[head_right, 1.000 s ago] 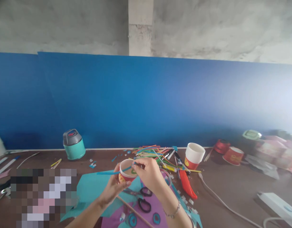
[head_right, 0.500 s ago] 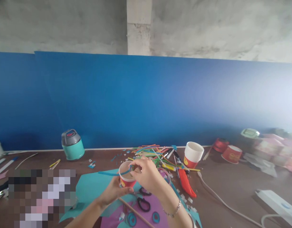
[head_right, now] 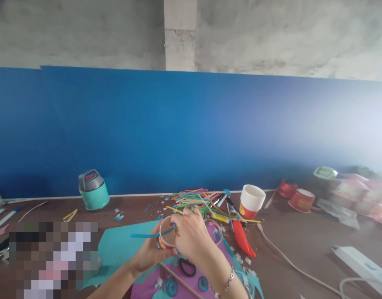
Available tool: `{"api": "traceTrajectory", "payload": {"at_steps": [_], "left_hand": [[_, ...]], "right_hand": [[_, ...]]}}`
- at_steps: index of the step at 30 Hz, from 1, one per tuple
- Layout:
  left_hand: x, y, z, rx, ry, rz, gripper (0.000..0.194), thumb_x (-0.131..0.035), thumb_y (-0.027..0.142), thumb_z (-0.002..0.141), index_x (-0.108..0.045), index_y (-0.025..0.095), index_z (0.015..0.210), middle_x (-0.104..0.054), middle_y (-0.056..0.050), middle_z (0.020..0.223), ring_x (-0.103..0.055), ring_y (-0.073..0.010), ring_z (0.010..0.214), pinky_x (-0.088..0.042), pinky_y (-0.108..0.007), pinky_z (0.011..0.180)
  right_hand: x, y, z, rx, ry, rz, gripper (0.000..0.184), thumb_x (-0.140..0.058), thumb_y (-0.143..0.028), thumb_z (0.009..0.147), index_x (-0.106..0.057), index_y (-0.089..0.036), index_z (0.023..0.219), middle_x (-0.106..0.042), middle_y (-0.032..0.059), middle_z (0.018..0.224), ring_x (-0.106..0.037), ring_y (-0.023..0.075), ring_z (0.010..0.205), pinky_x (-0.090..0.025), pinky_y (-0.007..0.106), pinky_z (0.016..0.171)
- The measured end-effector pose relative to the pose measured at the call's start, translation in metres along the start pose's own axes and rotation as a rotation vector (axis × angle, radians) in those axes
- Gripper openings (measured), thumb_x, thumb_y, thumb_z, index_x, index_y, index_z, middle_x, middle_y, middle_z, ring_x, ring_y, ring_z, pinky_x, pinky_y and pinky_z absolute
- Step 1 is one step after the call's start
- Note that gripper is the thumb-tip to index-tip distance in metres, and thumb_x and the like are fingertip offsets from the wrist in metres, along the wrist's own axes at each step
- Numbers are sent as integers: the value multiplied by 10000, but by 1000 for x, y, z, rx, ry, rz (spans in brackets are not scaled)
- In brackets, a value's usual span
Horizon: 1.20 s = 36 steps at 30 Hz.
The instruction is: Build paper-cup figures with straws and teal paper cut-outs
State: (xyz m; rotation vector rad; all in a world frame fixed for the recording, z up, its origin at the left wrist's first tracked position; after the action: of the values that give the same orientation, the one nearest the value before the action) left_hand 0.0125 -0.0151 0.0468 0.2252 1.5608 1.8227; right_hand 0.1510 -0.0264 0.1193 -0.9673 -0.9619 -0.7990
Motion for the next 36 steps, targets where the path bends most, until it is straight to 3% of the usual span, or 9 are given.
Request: {"api": "traceTrajectory", "payload": {"at_steps": [4,10,14,17,20,27,31,33,36], "left_hand": [[7,-3,-1,51,51,95,412,-820,336,623,-694,189,986,-702,-82,957,-601,-285,1008,-428,-417,938],[20,-7,-1,40,231,156,354,-785,410,643,-708,174,894,-691,-68,830,-606,-269,846,-450,-418,851],[22,-9,1,-26,331,44,392,-796,429,622,-688,179,903,-685,-74,885,-601,-274,915,-427,-420,906],[21,-9,2,-55,330,14,438,-796,428,625,-673,166,953,-687,-91,925,-603,-274,930,-423,-419,917],[22,-8,3,-58,340,7,475,-800,422,625,-665,159,997,-696,-110,973,-609,-280,954,-426,-412,913],[25,-8,4,-22,337,30,538,-811,446,597,-658,148,1018,-703,-115,973,-616,-280,950,-434,-402,888],[22,-4,4,29,274,146,413,-838,390,566,-690,152,869,-689,-56,839,-598,-218,822,-455,-345,804],[18,-3,4,50,220,195,349,-852,366,542,-693,157,772,-666,-28,778,-571,-179,744,-464,-309,737],[14,-4,2,91,152,169,343,-855,376,533,-694,166,752,-647,-17,769,-549,-144,669,-468,-273,646]], "right_hand": [[9,0,1,35,45,260,405,-482,-62,676,-673,-245,983,-703,40,902,-591,203,867,-391,301,781],[16,18,8,-118,399,525,315,-510,-360,823,-617,-203,1074,-655,99,1071,-586,224,905,-443,367,833],[-1,28,14,-296,231,857,554,-646,-416,689,-551,-159,1171,-671,88,954,-621,224,859,-495,342,739],[-12,22,16,-307,92,1076,412,-632,-404,710,-633,-149,1035,-689,59,818,-643,211,796,-498,308,684],[-17,13,18,-263,107,1127,323,-574,-435,782,-683,-149,884,-703,71,783,-652,219,767,-495,309,668],[-19,16,20,-264,267,994,417,-572,-476,786,-641,-155,1043,-706,80,835,-647,227,744,-496,311,621],[-2,21,14,-148,551,616,518,-592,-388,793,-519,-212,1275,-618,114,1207,-566,273,1078,-458,398,852],[7,18,10,33,456,419,458,-661,-298,746,-598,-260,1198,-623,80,1212,-525,280,1131,-393,426,935],[13,8,6,160,219,299,221,-663,-163,744,-726,-290,914,-715,22,895,-601,225,903,-397,377,865]]}}
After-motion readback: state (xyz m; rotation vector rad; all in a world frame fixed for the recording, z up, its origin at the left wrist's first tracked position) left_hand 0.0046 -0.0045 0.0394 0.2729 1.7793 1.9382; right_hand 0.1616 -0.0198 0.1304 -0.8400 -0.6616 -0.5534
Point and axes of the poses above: each hand's wrist, its own z-axis towards the middle knuckle, its own x-axis out of the back of the hand, y = z × x, the point moved 1 cm from there along z, towards the middle knuckle
